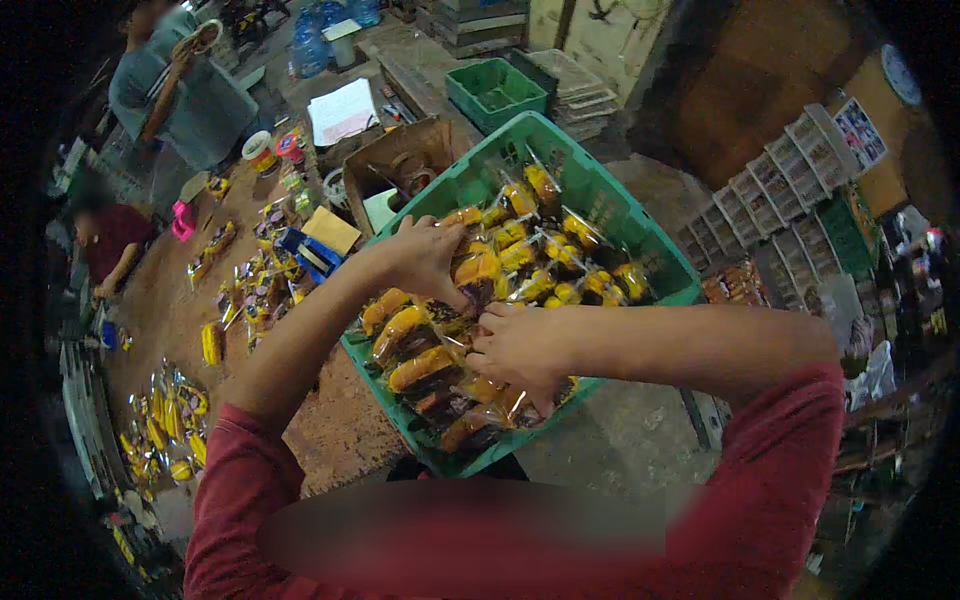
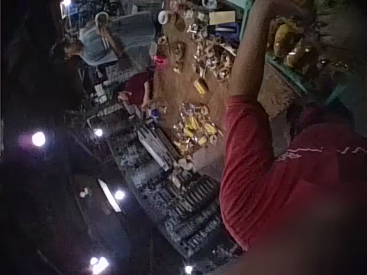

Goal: The person picks up individually wrapped yellow snack packages from a wooden table and places them into a green plastic crate. They repeat this pick-and-place action multiple times, filling the crate with the packaged snacks.

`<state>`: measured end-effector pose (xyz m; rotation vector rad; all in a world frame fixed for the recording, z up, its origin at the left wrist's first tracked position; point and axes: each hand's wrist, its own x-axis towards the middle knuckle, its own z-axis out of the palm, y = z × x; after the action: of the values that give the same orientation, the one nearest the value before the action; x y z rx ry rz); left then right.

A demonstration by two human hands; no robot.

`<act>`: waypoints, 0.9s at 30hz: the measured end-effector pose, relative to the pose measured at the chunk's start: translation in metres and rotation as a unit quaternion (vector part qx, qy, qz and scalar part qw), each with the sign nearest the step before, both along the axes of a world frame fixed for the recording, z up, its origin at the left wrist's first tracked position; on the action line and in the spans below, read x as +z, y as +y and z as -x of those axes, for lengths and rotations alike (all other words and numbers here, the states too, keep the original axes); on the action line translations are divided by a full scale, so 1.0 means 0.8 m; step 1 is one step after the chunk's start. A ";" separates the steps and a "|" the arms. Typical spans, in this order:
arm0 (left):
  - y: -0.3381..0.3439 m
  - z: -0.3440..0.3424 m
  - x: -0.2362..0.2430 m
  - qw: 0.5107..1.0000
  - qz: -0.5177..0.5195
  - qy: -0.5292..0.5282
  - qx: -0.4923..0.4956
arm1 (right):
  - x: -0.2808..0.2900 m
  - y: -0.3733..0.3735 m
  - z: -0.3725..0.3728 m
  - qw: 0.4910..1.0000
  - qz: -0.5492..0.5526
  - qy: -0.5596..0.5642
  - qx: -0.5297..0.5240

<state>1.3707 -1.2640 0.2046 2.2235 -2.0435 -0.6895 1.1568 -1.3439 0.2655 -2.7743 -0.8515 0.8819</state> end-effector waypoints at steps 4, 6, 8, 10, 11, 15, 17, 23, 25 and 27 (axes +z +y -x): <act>0.012 0.005 -0.009 0.998 -0.042 -0.032 0.036 | -0.023 -0.009 -0.018 0.999 -0.003 -0.011 0.039; 0.018 0.017 -0.018 0.996 -0.004 -0.068 0.050 | -0.021 -0.012 -0.019 1.000 -0.009 -0.010 0.023; 0.018 0.018 -0.026 0.994 0.034 -0.090 0.051 | -0.015 -0.015 -0.020 1.000 0.017 0.012 0.009; 0.014 0.016 -0.032 0.995 0.006 -0.077 0.063 | -0.008 -0.018 -0.020 1.000 0.017 0.012 0.016; 0.012 0.017 -0.035 0.993 -0.005 -0.094 0.067 | -0.007 -0.017 -0.019 1.000 0.019 0.011 0.020; 0.008 0.026 -0.047 0.989 0.021 -0.132 0.070 | -0.022 -0.005 -0.006 0.985 0.150 -0.019 0.078; 0.016 0.037 -0.055 0.985 0.043 -0.146 0.086 | -0.042 0.006 0.007 0.971 0.213 -0.033 0.107; 0.046 0.054 -0.076 0.966 0.180 -0.146 0.115 | -0.093 0.004 0.056 0.953 0.088 -0.290 0.014; 0.047 0.053 -0.078 0.967 0.179 -0.147 0.109 | -0.098 -0.002 0.065 0.945 0.105 -0.305 0.056; 0.044 0.050 -0.077 0.971 0.156 -0.154 0.094 | -0.096 -0.007 0.067 0.945 0.113 -0.294 0.086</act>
<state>1.3305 -1.2291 0.1433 2.4007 -1.8584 -0.0012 1.1031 -1.3495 0.1884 -3.2627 -1.1451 0.1478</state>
